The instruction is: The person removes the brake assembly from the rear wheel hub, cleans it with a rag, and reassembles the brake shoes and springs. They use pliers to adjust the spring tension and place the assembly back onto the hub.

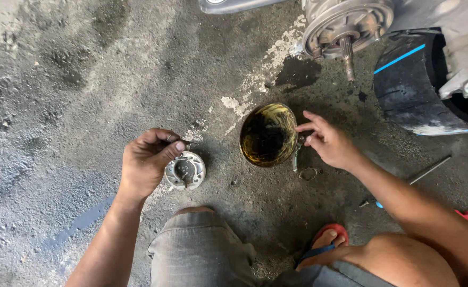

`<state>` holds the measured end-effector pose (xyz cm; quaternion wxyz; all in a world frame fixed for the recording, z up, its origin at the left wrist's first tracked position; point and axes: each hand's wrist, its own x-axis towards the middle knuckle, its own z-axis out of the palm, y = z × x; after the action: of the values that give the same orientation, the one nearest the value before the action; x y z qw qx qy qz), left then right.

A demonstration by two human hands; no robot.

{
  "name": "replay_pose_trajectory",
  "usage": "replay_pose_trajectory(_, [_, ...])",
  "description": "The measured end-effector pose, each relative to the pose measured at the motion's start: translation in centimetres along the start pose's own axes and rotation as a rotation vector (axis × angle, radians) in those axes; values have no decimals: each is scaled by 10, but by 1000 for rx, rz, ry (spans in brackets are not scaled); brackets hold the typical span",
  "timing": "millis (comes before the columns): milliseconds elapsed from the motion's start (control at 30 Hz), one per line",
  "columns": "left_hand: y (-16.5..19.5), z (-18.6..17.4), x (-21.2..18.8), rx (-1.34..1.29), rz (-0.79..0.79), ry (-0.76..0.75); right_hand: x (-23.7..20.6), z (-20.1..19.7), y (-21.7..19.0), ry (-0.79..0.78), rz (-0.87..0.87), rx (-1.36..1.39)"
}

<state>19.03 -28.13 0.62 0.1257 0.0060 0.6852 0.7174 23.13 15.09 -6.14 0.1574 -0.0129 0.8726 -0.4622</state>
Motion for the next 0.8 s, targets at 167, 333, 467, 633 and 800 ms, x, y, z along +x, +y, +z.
replay_pose_trajectory(167, [-5,12,6,108,-48,-19,-13,8,-6,34,-35,-353])
replay_pose_trajectory(333, [-6,29,14,110,31,-108,-12,0,-17,-59,-33,-533])
replay_pose_trajectory(467, [-2,37,18,147,57,-134,-13,-19,-29,-197,343,-718])
replay_pose_trajectory(633, [23,52,24,168,115,-192,-12,-27,-81,112,-113,-921])
replay_pose_trajectory(800, [66,76,26,377,507,-303,1,-8,-173,6,-452,-411])
